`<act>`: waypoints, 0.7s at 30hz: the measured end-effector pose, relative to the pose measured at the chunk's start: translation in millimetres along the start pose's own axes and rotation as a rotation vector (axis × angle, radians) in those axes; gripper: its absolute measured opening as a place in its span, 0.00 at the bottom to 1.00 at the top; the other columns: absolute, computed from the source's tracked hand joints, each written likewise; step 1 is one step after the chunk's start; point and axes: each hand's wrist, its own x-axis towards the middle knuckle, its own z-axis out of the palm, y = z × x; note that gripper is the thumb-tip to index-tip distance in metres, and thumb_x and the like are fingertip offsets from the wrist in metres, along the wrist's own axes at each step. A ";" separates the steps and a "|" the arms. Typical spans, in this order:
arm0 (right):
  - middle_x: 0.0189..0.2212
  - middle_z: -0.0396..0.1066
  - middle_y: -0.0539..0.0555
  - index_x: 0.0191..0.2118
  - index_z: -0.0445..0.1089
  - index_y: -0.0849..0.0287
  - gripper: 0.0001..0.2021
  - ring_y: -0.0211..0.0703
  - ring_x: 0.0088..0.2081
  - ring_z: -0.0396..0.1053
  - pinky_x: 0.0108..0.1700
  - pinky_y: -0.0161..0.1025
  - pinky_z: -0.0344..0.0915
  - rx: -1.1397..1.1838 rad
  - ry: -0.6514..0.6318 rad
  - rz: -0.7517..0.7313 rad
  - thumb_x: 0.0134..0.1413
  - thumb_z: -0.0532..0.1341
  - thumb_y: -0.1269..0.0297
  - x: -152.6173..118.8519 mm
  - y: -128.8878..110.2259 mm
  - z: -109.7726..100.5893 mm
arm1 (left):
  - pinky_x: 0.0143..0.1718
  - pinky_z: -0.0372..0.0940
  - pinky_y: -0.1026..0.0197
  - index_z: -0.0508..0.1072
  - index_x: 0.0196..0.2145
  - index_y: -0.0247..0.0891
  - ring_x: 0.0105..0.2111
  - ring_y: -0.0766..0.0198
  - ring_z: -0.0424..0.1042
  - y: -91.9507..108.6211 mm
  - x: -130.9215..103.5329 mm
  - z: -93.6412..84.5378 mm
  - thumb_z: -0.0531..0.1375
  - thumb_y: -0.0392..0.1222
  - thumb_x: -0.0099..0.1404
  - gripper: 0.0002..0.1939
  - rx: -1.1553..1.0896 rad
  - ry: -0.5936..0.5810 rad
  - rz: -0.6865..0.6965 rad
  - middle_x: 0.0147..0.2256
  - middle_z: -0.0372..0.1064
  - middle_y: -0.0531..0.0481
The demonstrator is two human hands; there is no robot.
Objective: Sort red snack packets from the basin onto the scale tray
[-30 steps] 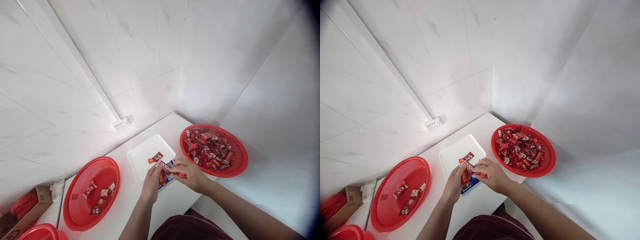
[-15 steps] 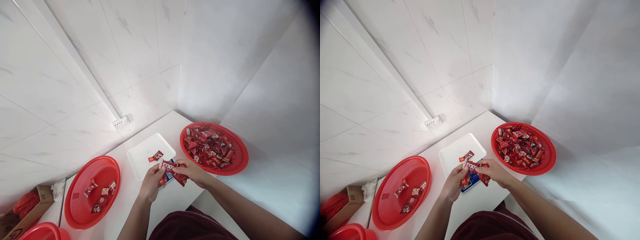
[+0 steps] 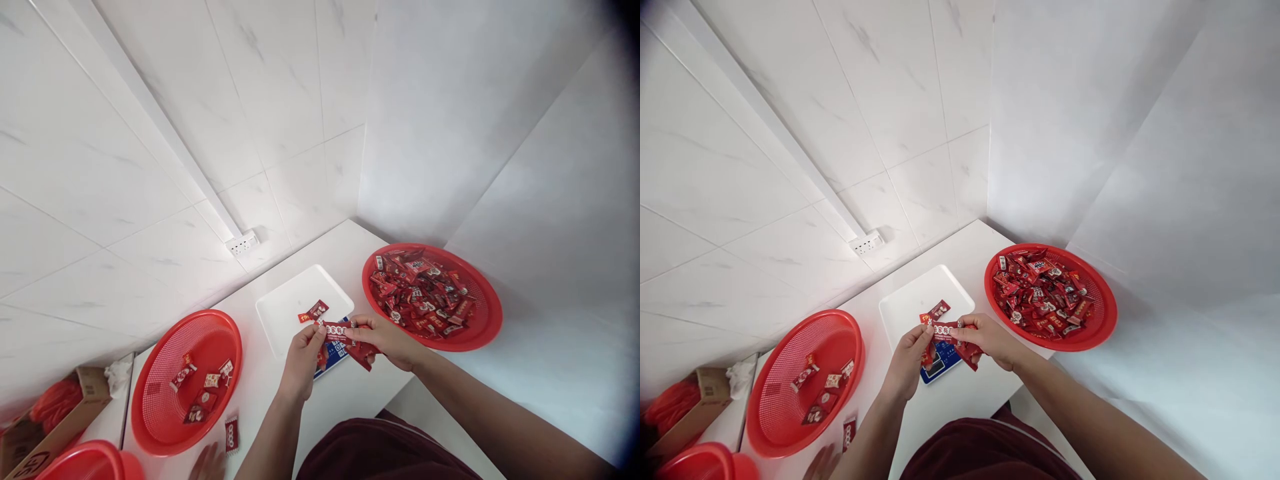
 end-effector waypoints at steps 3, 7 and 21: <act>0.19 0.65 0.48 0.29 0.68 0.63 0.18 0.31 0.18 0.60 0.18 0.29 0.58 -0.008 0.004 -0.010 0.42 0.63 0.50 1.8 -1.6 0.3 | 0.18 0.50 0.69 0.67 0.26 0.36 0.18 0.73 0.53 0.3 0.0 0.3 0.57 0.57 0.54 0.19 -0.001 0.016 0.006 0.17 0.56 0.58; 0.18 0.65 0.48 0.28 0.67 0.62 0.18 0.31 0.18 0.60 0.18 0.30 0.57 -0.019 0.007 -0.013 0.42 0.62 0.49 3.4 -3.5 0.8 | 0.18 0.50 0.69 0.66 0.25 0.36 0.18 0.73 0.53 0.5 0.6 -0.9 0.56 0.57 0.55 0.19 0.000 0.028 0.004 0.17 0.56 0.57; 0.16 0.65 0.47 0.25 0.64 0.62 0.18 0.30 0.16 0.59 0.17 0.30 0.56 0.024 0.053 0.013 0.39 0.64 0.50 5.7 -8.1 -1.1 | 0.24 0.58 0.64 0.72 0.39 0.38 0.22 0.65 0.64 -32.6 -2.3 -56.0 0.54 0.56 0.56 0.21 0.373 0.409 0.010 0.24 0.66 0.52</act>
